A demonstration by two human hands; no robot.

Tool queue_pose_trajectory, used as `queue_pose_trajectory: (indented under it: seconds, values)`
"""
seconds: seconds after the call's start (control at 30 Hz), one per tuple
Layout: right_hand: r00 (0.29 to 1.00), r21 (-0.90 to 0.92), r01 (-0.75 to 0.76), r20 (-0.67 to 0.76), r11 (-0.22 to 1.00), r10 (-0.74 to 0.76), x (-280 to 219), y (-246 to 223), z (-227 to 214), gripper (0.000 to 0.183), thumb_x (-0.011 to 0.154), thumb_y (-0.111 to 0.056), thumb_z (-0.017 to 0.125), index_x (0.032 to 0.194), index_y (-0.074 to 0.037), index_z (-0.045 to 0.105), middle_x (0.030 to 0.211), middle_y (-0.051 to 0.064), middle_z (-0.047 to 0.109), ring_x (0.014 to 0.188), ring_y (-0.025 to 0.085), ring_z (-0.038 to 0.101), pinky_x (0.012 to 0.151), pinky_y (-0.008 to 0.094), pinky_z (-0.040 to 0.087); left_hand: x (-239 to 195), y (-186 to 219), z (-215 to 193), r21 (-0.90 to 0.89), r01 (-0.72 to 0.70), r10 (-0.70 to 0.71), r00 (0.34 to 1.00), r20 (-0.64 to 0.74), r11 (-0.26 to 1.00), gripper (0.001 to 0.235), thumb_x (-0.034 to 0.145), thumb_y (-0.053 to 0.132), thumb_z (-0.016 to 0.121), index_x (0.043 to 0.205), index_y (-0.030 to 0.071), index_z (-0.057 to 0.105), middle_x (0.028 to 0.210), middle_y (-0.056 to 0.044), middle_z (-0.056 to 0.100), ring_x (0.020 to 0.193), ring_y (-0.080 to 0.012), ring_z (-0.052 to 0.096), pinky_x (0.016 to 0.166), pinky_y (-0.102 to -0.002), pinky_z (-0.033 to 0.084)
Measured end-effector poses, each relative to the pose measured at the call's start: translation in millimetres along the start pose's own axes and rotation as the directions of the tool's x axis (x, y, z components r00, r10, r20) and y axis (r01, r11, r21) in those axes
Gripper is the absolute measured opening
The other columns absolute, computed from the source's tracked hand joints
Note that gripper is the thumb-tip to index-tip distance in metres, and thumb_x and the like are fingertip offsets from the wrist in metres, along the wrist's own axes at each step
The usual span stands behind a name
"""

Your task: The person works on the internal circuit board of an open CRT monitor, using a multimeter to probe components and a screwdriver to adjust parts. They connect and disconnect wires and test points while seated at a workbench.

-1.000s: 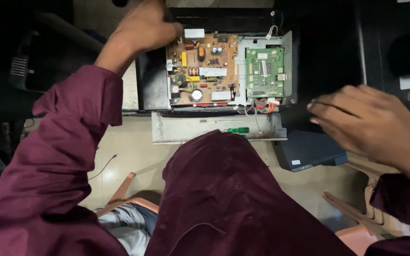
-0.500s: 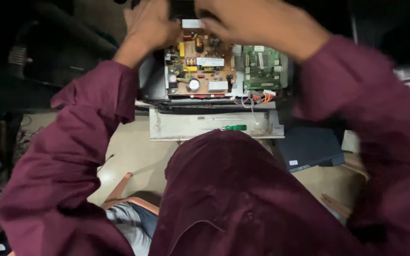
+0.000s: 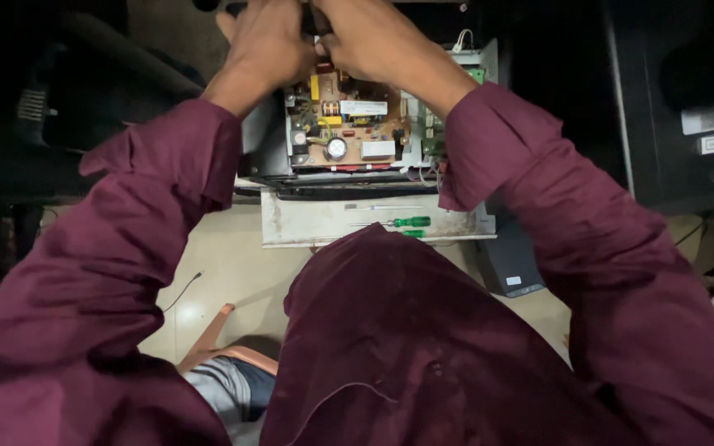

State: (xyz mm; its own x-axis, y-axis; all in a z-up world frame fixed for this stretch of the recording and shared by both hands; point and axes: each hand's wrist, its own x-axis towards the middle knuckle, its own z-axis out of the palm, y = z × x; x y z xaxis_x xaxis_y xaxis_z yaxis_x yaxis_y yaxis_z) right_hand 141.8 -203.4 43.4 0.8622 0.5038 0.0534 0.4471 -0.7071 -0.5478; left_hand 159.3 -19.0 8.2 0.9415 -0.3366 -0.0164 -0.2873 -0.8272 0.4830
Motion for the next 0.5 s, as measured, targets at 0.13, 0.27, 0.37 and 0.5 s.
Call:
queue_pose_trajectory:
  seconds: [0.13, 0.27, 0.37, 0.5]
  values:
    - [0.998, -0.048, 0.047, -0.043, 0.998, -0.049, 0, -4, -2, 0.030, 0.086, -0.008, 0.076, 0.110, 0.005, 0.064, 0.095, 0.028, 0.068, 0.090, 0.045, 0.068, 0.074, 0.050, 0.052, -2, 2, 7, -0.003, 0.013, -0.013, 1.000, -0.004, 1.000, 0.043, 0.085, 0.026, 0.077, 0.121, 0.005, 0.069, 0.125, -0.029, 0.063, 0.120, -0.0485, 0.056, 0.100, -0.067, 0.037]
    - [0.998, -0.032, -0.065, 0.012, 0.997, 0.065, 0, -4, -3, 0.020, 0.086, -0.004, 0.072, 0.102, 0.006, 0.065, 0.092, 0.027, 0.068, 0.091, 0.041, 0.071, 0.076, 0.049, 0.054, 9, -2, 2, -0.021, 0.021, -0.021, 1.000, 0.013, 1.000, 0.056, 0.075, 0.031, 0.084, 0.118, 0.001, 0.065, 0.120, -0.026, 0.065, 0.120, -0.0449, 0.055, 0.095, -0.073, 0.031]
    - [0.997, 0.038, 0.062, -0.048, 0.997, -0.060, -3, -3, 0, 0.030, 0.088, -0.003, 0.074, 0.114, 0.008, 0.063, 0.093, 0.029, 0.067, 0.085, 0.045, 0.067, 0.069, 0.051, 0.051, 10, -6, 5, -0.025, 0.012, -0.011, 0.999, 0.038, 1.000, 0.058, 0.075, 0.034, 0.086, 0.117, 0.000, 0.066, 0.126, -0.025, 0.063, 0.124, -0.0452, 0.053, 0.095, -0.079, 0.025]
    - [0.999, -0.079, 0.039, -0.027, 0.996, -0.041, 0, -3, -2, 0.020, 0.087, -0.002, 0.074, 0.103, 0.006, 0.065, 0.094, 0.028, 0.068, 0.091, 0.043, 0.069, 0.076, 0.049, 0.053, 2, -6, 9, 0.026, 0.048, -0.048, 0.999, 0.016, 0.999, 0.052, 0.081, 0.026, 0.081, 0.121, -0.002, 0.065, 0.128, -0.027, 0.064, 0.127, -0.0456, 0.054, 0.102, -0.070, 0.034]
